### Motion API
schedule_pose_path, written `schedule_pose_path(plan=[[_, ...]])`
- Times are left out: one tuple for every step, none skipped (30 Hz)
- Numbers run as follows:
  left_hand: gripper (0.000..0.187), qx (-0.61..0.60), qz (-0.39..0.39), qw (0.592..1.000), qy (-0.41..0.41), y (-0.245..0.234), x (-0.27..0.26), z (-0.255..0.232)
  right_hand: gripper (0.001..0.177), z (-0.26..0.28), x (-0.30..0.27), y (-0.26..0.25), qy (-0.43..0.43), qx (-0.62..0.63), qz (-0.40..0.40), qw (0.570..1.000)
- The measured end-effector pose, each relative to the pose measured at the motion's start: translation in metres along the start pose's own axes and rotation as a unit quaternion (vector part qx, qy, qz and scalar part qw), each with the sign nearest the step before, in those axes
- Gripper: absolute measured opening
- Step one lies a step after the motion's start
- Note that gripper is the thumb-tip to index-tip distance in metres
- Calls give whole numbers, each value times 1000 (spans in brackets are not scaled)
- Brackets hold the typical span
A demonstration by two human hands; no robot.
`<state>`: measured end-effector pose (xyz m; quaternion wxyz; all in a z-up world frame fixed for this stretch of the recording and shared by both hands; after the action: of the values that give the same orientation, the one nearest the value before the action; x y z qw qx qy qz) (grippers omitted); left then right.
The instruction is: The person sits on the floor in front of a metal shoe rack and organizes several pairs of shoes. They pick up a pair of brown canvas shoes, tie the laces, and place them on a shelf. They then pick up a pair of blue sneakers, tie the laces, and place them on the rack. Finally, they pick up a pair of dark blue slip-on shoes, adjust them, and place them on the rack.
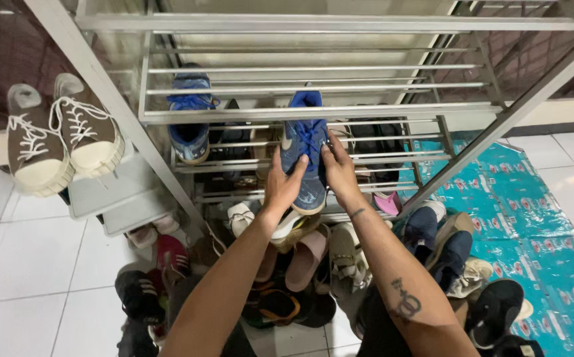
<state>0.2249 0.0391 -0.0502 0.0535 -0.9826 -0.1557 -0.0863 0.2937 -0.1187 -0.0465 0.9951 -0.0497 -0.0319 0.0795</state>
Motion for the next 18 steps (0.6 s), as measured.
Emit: schedule_pose_path(plan=[[78, 67, -32, 995, 73, -8, 6, -12, 50, -6, 9, 4, 32, 21, 6, 999], [77, 134, -64, 978, 146, -13, 8, -24, 51, -13, 18, 7, 63, 42, 12, 997], [76, 198, -96, 950, 220, -17, 12, -36, 50, -10, 25, 11, 26, 29, 12, 999], [75, 237, -101, 943, 211, -19, 20, -35, 49, -8, 28, 14, -10, 15, 12, 1000], [75, 276, -102, 936, 192, -18, 20, -30, 49, -9, 26, 14, -37, -1, 11, 999], [74, 314, -102, 928, 173, -18, 21, -26, 49, -15, 31, 16, -14, 4, 25, 1000], [73, 327, -84, 931, 138, -16, 24, -18, 49, -20, 35, 15, 10, 7, 40, 999], [71, 340, -65, 933, 101, -14, 27, -12, 49, -24, 36, 14, 34, 10, 54, 998], [70, 353, -52, 932, 68, -16, 33, -9, 45, -22, 37, 12, 29, -7, 45, 999], [71, 353, -80, 924, 119, -17, 35, -22, 42, -20, 35, 7, 25, -23, 35, 999], [72, 354, -107, 914, 169, -20, 34, -34, 39, -19, 34, 4, 21, -37, 26, 999], [73, 354, -133, 900, 219, -22, 31, -47, 33, -19, 36, 1, 27, -44, 29, 998], [66, 328, -137, 912, 206, -24, 32, -51, 28, -20, 38, -2, 34, -49, 30, 998], [59, 302, -141, 923, 194, -24, 35, -54, 23, -21, 40, -4, 40, -55, 31, 997], [53, 275, -144, 933, 182, -24, 39, -58, 20, -22, 42, -6, 43, -63, 28, 997], [50, 281, -142, 930, 190, -21, 41, -66, 17, -21, 43, -8, 45, -72, 25, 996], [48, 285, -142, 927, 199, -17, 44, -73, 15, -19, 44, -10, 47, -80, 22, 995], [47, 290, -141, 923, 208, -14, 45, -78, 14, -15, 44, -12, 40, -98, 15, 994]])
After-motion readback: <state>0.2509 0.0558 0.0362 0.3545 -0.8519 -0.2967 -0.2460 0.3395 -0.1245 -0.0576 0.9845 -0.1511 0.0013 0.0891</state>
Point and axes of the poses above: each hand's wrist, its own x-axis towards the middle knuckle, its own y-axis out of the palm, z = x × y, the point moved 8 cm from there along x, towards the middle knuckle, and after that the axes turned 11 degrees about y, right-handed, at the moved point
